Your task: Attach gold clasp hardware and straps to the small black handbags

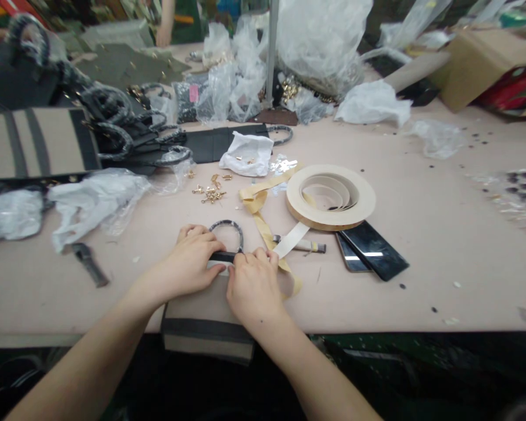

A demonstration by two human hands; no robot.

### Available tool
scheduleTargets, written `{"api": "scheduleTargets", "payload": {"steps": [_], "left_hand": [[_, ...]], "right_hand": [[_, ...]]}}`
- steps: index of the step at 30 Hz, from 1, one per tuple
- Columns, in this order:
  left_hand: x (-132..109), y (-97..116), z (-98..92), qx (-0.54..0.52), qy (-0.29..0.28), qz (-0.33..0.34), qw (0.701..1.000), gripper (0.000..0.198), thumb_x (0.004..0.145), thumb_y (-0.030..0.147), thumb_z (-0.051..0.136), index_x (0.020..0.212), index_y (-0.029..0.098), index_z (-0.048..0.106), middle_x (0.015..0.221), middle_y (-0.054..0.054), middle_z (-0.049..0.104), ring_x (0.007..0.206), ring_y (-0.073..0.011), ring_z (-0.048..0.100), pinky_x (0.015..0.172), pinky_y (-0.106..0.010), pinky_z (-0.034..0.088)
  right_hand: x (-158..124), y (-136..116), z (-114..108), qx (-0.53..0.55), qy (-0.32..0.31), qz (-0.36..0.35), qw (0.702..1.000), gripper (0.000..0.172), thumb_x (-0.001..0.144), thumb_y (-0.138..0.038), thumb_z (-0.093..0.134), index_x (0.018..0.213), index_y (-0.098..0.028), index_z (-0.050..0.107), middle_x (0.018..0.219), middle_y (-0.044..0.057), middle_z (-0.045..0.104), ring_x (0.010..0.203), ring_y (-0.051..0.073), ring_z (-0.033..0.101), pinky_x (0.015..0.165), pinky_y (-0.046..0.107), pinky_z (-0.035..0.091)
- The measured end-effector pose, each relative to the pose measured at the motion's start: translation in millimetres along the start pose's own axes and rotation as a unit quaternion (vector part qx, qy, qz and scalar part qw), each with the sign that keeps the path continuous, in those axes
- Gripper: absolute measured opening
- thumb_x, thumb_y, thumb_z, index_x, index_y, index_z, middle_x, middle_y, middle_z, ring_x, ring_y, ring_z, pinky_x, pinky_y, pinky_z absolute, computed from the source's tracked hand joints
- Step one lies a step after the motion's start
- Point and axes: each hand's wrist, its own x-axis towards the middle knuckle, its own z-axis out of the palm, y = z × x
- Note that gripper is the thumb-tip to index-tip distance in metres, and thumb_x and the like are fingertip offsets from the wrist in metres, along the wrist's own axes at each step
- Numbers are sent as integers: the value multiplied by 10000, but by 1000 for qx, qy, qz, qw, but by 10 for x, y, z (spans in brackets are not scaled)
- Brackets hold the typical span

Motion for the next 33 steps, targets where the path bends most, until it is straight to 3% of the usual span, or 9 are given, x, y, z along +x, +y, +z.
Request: {"api": "scheduleTargets", "payload": {"steps": [4,8,12,15,20,23,27,33], "left_hand": [[156,-67,71,-47,-39,-27,998,100,825,304,685,784,213,696,870,-112,754,1035,-361,655,1157,-691,252],[225,-69,104,-84,-71,-51,993,123,813,264,624,696,227,624,760,-58,717,897,-302,662,1017,-560,380],[227,-36,97,-75,-67,-58,993,92,802,260,617,716,232,602,756,-51,703,880,-303,659,934,-492,390],[196,-46,111,-85,-65,-48,993,72,824,279,626,774,226,618,796,-58,710,898,-300,656,922,-477,388],[129,-128,134,-115,-49,-28,992,143,872,358,669,867,215,664,897,-62,735,955,-293,657,998,-484,389],[108,-178,86,-153,-72,8,986,196,869,396,713,949,219,686,959,-52,747,995,-280,660,1069,-478,382],[84,-224,-48,-198,-96,30,975,248,884,304,676,1127,258,702,1105,-45,766,1098,-276,658,1087,-457,414],[-131,-212,-120,-164,-27,25,986,258,876,318,705,1106,247,612,1120,-40,720,1125,-259,668,1273,-542,260]], "right_hand": [[5,61,7,12,-2,-34,999,148,993,-204,585,860,-193,649,902,120,750,950,311,574,920,496,345],[5,183,79,48,20,-100,994,166,991,-165,560,856,-200,650,871,73,726,937,264,562,1007,491,376],[-48,283,138,59,50,-210,975,208,1003,-132,504,901,-203,671,842,53,696,951,245,561,1158,507,359],[-123,310,121,89,51,-246,964,201,1020,-142,498,937,-208,668,856,41,697,924,220,588,1200,505,354],[-196,416,55,166,70,-177,968,104,1015,-171,553,965,-217,631,886,38,725,840,194,646,1146,476,436],[-201,478,43,174,62,-171,968,84,995,-156,571,969,-216,623,889,37,731,827,190,662,1160,485,423],[-196,433,53,170,52,-146,973,66,990,-165,584,974,-212,628,913,45,748,863,201,682,1138,475,420],[-130,233,53,160,42,-63,984,20,967,-197,640,947,-200,646,911,40,768,900,223,710,1109,475,383]]}}
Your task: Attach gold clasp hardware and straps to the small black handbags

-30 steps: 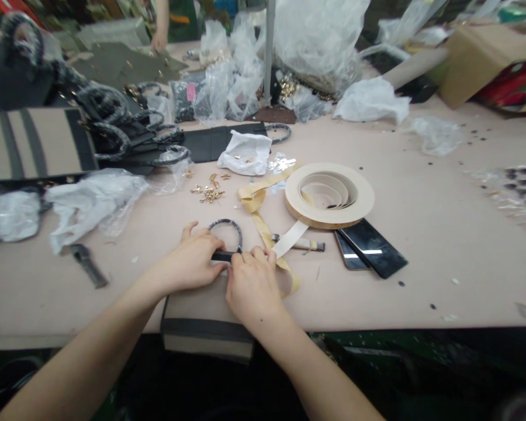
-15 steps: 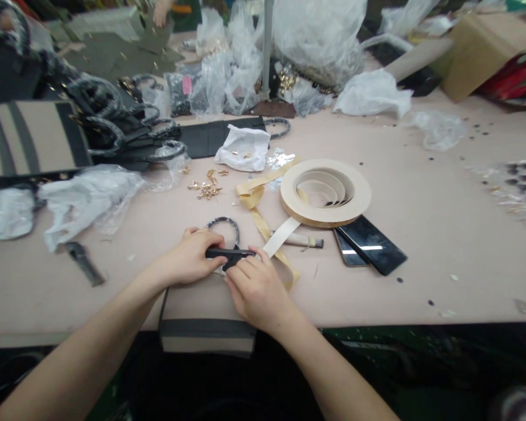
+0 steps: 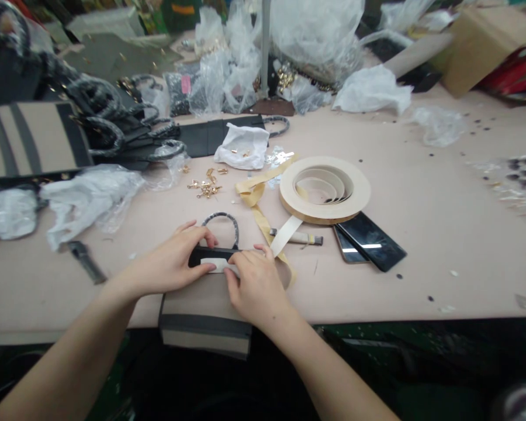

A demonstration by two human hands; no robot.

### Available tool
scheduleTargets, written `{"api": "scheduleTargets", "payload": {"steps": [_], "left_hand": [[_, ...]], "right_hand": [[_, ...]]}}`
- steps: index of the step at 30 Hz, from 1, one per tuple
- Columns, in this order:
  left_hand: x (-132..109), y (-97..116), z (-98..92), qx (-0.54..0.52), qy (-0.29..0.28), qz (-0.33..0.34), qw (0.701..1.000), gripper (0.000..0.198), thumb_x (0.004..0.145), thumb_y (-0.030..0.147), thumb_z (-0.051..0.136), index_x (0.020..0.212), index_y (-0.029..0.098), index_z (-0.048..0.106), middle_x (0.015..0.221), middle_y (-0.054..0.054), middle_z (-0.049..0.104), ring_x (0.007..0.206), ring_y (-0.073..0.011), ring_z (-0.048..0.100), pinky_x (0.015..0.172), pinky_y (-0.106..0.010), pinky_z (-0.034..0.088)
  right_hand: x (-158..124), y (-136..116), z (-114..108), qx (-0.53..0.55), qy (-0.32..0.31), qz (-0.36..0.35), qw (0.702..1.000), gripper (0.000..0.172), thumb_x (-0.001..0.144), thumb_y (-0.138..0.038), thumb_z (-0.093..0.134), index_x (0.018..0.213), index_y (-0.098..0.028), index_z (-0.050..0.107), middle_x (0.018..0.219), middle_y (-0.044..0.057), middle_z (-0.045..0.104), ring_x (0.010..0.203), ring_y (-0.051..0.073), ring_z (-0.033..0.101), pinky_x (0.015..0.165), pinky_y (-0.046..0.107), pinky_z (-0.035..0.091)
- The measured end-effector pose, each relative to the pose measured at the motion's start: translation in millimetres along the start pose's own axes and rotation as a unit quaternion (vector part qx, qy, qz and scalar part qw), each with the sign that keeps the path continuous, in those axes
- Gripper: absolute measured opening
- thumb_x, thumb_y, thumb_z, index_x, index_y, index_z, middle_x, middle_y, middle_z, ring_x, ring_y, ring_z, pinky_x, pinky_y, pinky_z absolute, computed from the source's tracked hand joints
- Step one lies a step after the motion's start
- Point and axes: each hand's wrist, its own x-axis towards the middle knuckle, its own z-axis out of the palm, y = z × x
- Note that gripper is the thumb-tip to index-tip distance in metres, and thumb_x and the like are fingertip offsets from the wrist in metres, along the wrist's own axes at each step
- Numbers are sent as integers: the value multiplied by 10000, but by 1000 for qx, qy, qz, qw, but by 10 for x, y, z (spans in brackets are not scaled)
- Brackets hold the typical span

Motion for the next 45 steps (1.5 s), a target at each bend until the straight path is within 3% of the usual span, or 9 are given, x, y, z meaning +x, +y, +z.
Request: {"api": "scheduleTargets", "payload": {"steps": [7,11,15,21,28,33,39,42,45], "left_hand": [[-212,-115,273,19,56,3,998,157,922,230,650,1045,248,555,1254,-82,693,1463,-287,493,1288,-544,252],[-151,-125,310,1,64,-14,998,186,884,243,683,1029,247,566,1156,-63,693,1280,-289,608,1260,-551,283],[-48,-56,311,7,78,-65,995,241,852,360,755,923,238,559,973,-46,675,1021,-289,642,1031,-481,450],[99,-6,288,28,24,-123,992,245,816,356,759,882,230,560,954,-59,673,998,-311,632,992,-494,393],[287,39,233,-36,-55,-165,984,186,715,165,676,787,246,524,731,19,641,754,-239,613,764,-363,401],[271,57,275,-26,-43,-141,989,181,717,143,648,818,246,538,749,30,663,794,-247,645,872,-391,420],[2,-93,137,-76,43,-31,996,176,917,265,629,1088,240,600,1123,-52,716,1108,-266,656,1038,-434,458],[-158,-198,101,-45,109,-7,993,268,953,297,642,1216,256,610,1316,-74,685,1396,-301,531,1238,-517,309],[-220,-285,187,-46,97,-31,994,360,899,334,730,1243,265,650,1462,-93,599,1489,-337,430,1262,-548,290]], "right_hand": [[101,-114,49,-35,-27,42,998,39,958,-204,650,927,-188,669,907,53,776,925,246,721,1115,494,326],[118,-134,101,-59,-32,54,996,45,961,-211,640,940,-188,672,921,65,779,939,254,715,1107,492,324],[139,-141,109,-65,-39,64,995,53,959,-212,636,948,-184,679,935,73,784,940,261,715,1089,488,332],[166,-118,66,-62,-62,42,995,71,955,-178,610,925,-183,675,878,63,747,902,248,690,1071,467,351],[63,20,103,-34,-40,-100,994,181,1000,-128,509,875,-195,623,837,51,688,853,215,622,1050,444,406],[-96,11,-39,25,-9,-139,990,131,1002,-141,530,927,-216,605,820,33,673,822,201,614,1081,451,430],[-144,126,-54,45,6,-81,996,77,1000,-170,594,940,-218,601,857,30,719,826,202,662,1095,471,440],[-151,199,15,66,24,-73,995,81,995,-185,619,925,-219,597,834,16,719,816,197,670,1115,473,440],[-157,227,62,82,43,-63,994,83,983,-196,643,912,-219,607,821,7,712,817,194,678,1113,469,453]]}}
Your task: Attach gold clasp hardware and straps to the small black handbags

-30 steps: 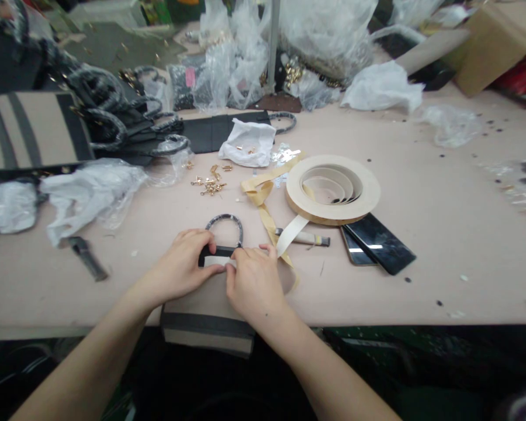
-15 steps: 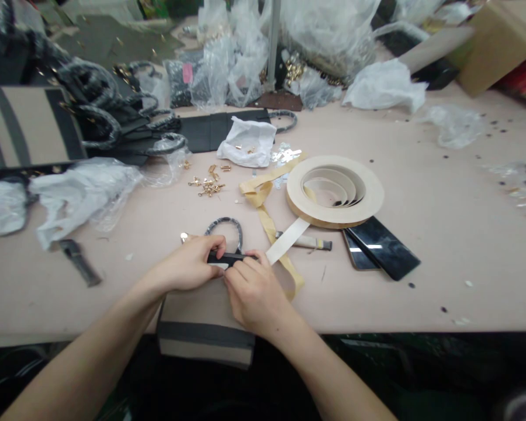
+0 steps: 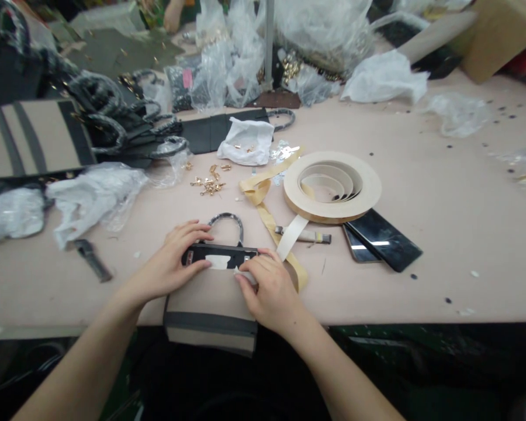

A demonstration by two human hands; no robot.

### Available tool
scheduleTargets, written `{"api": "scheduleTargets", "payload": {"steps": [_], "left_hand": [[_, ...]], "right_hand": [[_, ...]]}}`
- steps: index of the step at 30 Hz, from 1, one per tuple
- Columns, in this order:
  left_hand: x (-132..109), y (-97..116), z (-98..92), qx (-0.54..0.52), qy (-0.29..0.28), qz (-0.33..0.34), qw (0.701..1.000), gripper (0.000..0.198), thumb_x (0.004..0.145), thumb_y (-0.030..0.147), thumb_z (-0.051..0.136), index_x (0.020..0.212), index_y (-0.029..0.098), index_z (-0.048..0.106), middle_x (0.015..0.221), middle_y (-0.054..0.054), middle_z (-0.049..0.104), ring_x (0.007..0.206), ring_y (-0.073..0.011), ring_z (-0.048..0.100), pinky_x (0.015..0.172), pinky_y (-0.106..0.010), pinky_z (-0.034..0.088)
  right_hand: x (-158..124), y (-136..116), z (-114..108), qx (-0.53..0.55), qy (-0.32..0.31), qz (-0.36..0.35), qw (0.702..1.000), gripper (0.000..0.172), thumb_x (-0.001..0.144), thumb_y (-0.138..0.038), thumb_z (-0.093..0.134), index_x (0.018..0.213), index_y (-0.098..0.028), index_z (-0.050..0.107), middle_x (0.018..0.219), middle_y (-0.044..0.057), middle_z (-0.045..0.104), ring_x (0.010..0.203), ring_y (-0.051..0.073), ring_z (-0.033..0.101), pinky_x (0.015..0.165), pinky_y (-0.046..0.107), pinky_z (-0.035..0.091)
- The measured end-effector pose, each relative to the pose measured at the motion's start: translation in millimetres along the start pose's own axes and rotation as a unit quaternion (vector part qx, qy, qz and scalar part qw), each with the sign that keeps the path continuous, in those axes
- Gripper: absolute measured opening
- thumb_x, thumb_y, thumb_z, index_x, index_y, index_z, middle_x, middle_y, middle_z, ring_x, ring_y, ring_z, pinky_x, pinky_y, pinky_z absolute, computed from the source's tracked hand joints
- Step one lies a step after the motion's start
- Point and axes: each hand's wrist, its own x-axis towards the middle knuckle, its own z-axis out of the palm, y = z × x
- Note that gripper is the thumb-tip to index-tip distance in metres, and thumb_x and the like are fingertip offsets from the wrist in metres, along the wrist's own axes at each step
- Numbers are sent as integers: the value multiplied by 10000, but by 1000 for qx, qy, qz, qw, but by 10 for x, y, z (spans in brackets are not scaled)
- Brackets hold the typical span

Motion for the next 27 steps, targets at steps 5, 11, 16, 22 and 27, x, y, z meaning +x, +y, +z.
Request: {"api": "scheduleTargets", "payload": {"steps": [5,11,16,22,27], "left_hand": [[67,-93,174,-91,26,-80,992,208,880,267,685,1077,235,741,1437,-113,532,1460,-309,455,1231,-492,372],[156,-96,181,-111,13,-117,987,177,813,205,702,986,210,740,1068,-63,687,1097,-268,650,1043,-451,489],[125,-98,131,-117,-8,-82,990,255,828,313,776,1063,221,742,1130,-61,699,1115,-263,656,1044,-438,493],[-56,408,122,7,158,-74,985,363,852,260,795,1206,261,713,1214,-81,712,1197,-289,640,1145,-507,433],[-240,927,495,-158,68,-81,982,18,905,240,747,919,232,738,842,-3,746,753,-171,669,707,-293,535]], "right_hand": [[6,11,20,0,16,12,1000,67,966,-211,665,919,-218,619,829,-2,716,801,183,694,1176,516,417],[11,12,-18,14,-5,33,999,67,967,-231,661,911,-219,627,834,-4,721,807,182,707,1217,547,399],[26,10,-139,50,-30,58,997,34,961,-205,632,958,-225,660,910,23,766,893,212,743,1218,544,427],[-8,-57,-402,85,-75,71,991,74,964,-208,651,1007,-236,703,952,19,786,966,217,755,1241,530,402],[-75,-140,-524,98,-112,49,988,116,962,-160,667,998,-257,719,950,-30,792,886,161,743,1263,506,364]]}}
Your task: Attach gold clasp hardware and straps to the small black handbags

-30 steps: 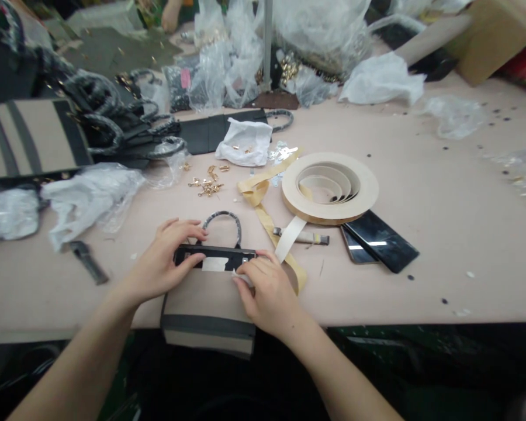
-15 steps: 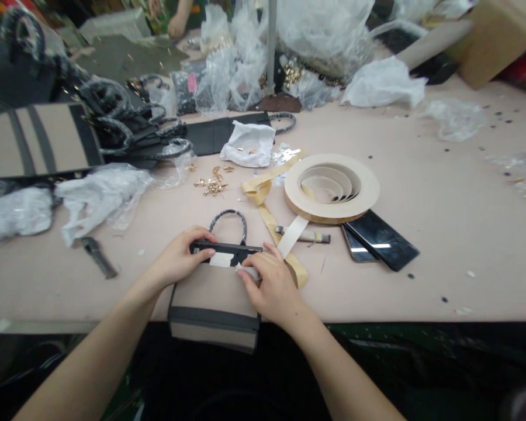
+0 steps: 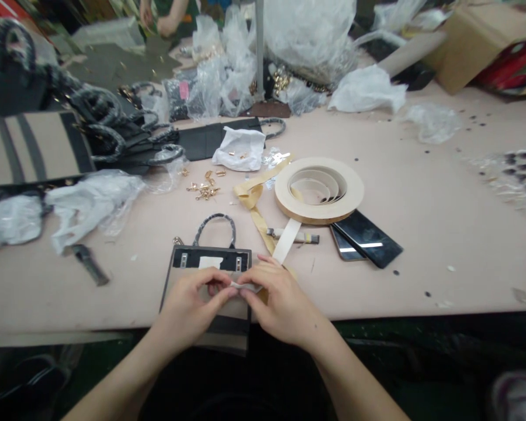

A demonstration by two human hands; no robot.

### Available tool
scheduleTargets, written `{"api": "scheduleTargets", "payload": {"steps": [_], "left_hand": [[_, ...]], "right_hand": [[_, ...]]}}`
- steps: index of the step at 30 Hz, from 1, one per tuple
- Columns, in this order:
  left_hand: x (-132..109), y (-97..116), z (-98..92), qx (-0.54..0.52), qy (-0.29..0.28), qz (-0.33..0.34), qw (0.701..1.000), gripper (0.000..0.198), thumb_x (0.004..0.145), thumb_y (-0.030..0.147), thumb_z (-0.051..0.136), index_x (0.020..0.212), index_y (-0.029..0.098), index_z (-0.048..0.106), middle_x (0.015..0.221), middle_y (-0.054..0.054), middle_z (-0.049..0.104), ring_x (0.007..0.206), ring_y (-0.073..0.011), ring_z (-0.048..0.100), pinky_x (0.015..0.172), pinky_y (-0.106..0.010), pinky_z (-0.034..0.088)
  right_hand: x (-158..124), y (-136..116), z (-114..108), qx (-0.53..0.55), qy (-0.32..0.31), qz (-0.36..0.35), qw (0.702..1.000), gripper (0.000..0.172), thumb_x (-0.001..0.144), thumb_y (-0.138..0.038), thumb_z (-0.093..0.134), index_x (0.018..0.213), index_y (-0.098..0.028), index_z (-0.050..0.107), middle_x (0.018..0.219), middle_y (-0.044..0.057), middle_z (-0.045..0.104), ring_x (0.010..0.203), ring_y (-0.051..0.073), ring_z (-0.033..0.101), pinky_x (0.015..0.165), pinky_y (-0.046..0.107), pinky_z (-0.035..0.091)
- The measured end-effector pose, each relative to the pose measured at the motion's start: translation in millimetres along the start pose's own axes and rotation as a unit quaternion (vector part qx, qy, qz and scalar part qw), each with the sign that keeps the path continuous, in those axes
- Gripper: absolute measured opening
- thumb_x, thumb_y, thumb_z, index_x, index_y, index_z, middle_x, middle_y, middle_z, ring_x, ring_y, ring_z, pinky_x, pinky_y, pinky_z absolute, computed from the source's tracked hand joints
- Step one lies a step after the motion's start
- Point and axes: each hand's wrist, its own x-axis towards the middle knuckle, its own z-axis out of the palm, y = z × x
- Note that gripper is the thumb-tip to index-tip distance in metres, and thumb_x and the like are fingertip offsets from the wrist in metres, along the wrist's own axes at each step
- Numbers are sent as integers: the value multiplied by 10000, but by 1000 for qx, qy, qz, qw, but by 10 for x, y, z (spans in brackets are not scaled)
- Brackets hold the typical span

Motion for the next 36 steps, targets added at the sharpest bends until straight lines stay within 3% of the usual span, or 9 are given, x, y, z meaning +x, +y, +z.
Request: {"api": "scheduleTargets", "payload": {"steps": [4,9,12,16,21,25,29,32,36], "left_hand": [[-110,-21,228,-7,57,-7,998,119,918,185,701,805,221,711,726,20,697,668,-144,613,651,-266,488],[-118,-42,227,33,99,-33,994,141,933,204,650,797,218,686,725,14,688,670,-150,611,651,-278,471],[-90,-23,249,10,92,-75,993,155,946,269,640,804,219,677,741,5,709,667,-157,641,644,-283,492],[-70,-10,334,-6,65,-134,989,173,961,349,621,843,228,661,715,-1,715,618,-171,669,588,-293,499],[-50,-91,263,151,72,-116,979,175,980,387,595,872,252,623,688,-8,703,624,-219,683,590,-334,448],[68,-181,60,240,134,-1,961,76,972,303,593,989,247,642,1024,-93,737,1004,-298,692,910,-455,516],[253,-232,-28,286,86,49,953,235,912,336,701,1136,267,678,1452,-123,611,1415,-373,492,1213,-616,285],[372,-271,2,283,36,34,958,354,881,435,754,1179,259,681,1535,-141,551,1499,-395,400,1265,-656,158],[475,-307,49,261,3,14,965,397,807,437,832,1123,246,685,1392,-141,647,1382,-398,515,1243,-666,187]], "right_hand": [[-43,11,40,-14,-1,32,999,107,958,-176,694,1001,-262,740,947,-16,804,906,184,744,1210,493,412],[-29,33,7,-76,33,92,992,64,965,-265,701,973,-206,725,955,65,775,946,252,705,890,407,534],[111,1,-130,-107,6,57,993,88,977,-206,653,916,-197,716,904,55,761,914,235,684,936,402,490],[504,-76,-355,-181,-95,-15,979,99,943,-157,638,891,-179,719,928,70,775,927,235,692,1037,429,411],[1030,-164,-452,-289,-293,-59,909,145,872,-109,625,830,-169,751,864,87,793,834,234,701,982,416,398],[1246,-202,-407,-344,-350,-96,866,160,872,-142,643,886,-171,800,867,109,803,841,253,716,949,423,407],[1343,-220,-359,-376,-366,-126,842,171,901,-189,641,924,-150,806,840,131,795,810,272,727,884,429,450],[1380,-205,-319,-389,-360,-136,837,170,878,-234,704,972,-130,800,859,141,794,840,296,738,879,442,473],[1386,-158,-280,-395,-357,-140,835,212,837,-191,737,1024,-114,798,879,148,799,850,291,742,830,400,498]]}}
